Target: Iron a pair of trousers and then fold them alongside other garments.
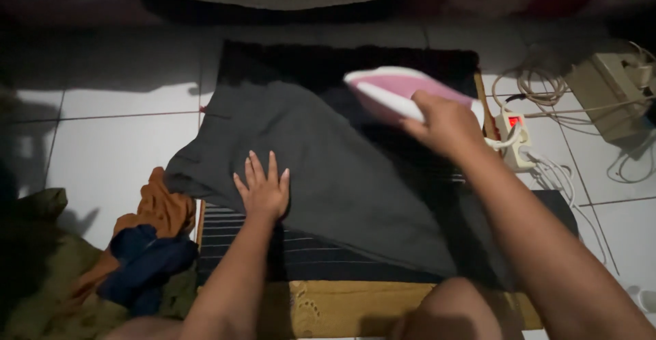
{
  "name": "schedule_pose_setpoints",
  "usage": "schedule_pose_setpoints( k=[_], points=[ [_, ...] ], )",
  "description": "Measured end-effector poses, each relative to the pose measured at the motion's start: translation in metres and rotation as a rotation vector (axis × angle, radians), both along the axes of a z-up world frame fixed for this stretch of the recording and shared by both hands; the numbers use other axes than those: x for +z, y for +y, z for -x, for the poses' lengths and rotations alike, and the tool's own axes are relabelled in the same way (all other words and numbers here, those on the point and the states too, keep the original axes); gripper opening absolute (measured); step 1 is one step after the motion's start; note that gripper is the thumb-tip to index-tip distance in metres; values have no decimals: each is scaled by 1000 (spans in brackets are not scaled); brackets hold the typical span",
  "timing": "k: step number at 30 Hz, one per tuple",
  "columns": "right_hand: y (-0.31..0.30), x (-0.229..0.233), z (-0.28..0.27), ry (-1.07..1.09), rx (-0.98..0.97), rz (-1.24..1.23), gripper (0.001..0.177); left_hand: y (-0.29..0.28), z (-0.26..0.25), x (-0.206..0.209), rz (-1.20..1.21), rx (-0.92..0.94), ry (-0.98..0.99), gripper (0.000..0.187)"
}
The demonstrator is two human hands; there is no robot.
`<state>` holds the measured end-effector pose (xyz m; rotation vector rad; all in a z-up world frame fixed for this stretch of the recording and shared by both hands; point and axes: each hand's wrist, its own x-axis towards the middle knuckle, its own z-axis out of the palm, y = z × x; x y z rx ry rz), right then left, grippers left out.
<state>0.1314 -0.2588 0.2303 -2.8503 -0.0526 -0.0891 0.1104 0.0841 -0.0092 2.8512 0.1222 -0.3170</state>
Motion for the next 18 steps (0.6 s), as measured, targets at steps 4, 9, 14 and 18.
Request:
schedule_pose_setpoints(
  k=[4, 9, 14, 18],
  points=[
    [50, -3, 23, -29, 130, 144, 41, 12, 6, 8, -19, 29, -115, 67],
    [91, -42, 39, 375, 86, 279, 65, 19, 6, -15, -26, 37, -375, 66],
    [107, -89, 11, 375, -11, 275, 65, 17, 9, -3, -45, 64, -387, 66],
    [128, -104, -37, 205, -100, 181, 60, 14, 11, -1, -49, 84, -370, 66]
  ],
)
